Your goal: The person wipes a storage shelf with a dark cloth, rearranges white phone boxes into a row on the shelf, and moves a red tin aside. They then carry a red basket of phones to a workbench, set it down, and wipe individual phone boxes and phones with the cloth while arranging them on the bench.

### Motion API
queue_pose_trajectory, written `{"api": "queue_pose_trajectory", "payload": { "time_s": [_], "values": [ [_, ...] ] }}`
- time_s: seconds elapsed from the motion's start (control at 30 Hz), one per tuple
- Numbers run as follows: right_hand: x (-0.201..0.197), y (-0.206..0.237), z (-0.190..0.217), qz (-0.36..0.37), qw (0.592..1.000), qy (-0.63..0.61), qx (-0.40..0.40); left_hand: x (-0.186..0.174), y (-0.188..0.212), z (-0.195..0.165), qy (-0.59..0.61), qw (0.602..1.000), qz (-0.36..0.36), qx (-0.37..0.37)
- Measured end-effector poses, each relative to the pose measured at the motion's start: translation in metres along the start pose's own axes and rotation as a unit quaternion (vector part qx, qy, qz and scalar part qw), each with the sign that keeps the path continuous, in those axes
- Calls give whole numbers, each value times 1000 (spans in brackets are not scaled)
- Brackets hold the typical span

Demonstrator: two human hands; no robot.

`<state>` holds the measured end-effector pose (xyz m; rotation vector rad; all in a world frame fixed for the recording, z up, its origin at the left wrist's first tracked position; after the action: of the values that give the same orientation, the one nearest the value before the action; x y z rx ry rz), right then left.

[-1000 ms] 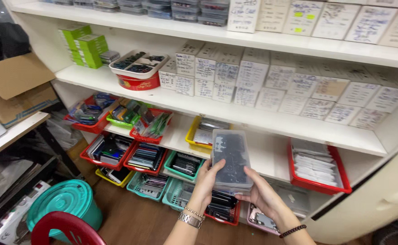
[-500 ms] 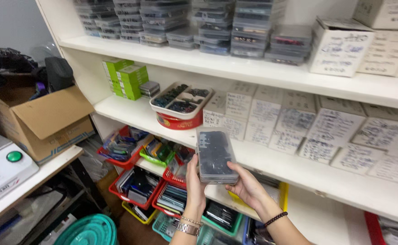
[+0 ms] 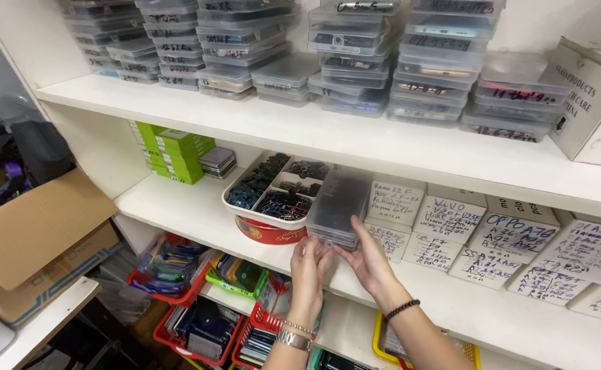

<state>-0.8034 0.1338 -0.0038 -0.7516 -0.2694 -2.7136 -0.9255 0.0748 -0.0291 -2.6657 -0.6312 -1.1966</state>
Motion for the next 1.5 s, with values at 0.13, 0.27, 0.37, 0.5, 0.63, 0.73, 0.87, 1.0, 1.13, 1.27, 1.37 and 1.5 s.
{"api": "queue_pose_trajectory", "payload": {
  "time_s": [0.13, 0.27, 0.37, 0.5, 0.63, 0.73, 0.87, 1.0, 1.13, 1.27, 1.37, 1.5],
  "values": [
    [-11, 5, -25, -15, 996, -69, -60, 15, 11, 19, 54, 999, 9, 4],
    [-30, 7, -34, -85, 991, -91, -42, 43, -15, 37, 41, 998, 31, 21],
    [-43, 14, -27, -85, 995, -35, -50, 67, -65, 48, 133, 991, 31, -7],
    [-57, 27, -22, -89, 995, 12, -34, 73, -89, 66, -3, 992, -32, -124],
    [-72, 39, -17, -90, 996, 23, -10, 62, -52, 64, -61, 998, -22, -14],
    [-89, 54, -9, -112, 993, 25, -9, 56, 2, 73, -92, 995, -11, 37],
    [-119, 100, 7, -148, 987, 31, -51, 68, 71, 102, -126, 989, 77, 31],
    [-159, 174, 35, -192, 970, 63, -133, 101, 141, 139, -98, 983, 157, -17],
    [-205, 268, 64, -250, 945, 98, -187, 136, 223, 179, -92, 972, 204, -70],
    [-255, 371, 86, -324, 911, 139, -212, 162, 313, 222, -116, 951, 262, -114],
    [-290, 445, 95, -360, 894, 141, -228, 174, 384, 253, -100, 937, 294, -157],
    [-330, 542, 96, -410, 871, 125, -239, 190, 474, 285, -102, 912, 351, -185]
  ]
}}
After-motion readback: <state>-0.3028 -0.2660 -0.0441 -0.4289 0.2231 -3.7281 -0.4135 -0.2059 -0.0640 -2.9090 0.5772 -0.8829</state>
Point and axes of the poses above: each hand's wrist, its own y-axis away from the middle knuckle, its own x-axis out of the palm, z = x × y, the point moved 4 cm from there along -y, towards the middle knuckle, and after that the axes turned 4 degrees about y, right-handed, at the moved point
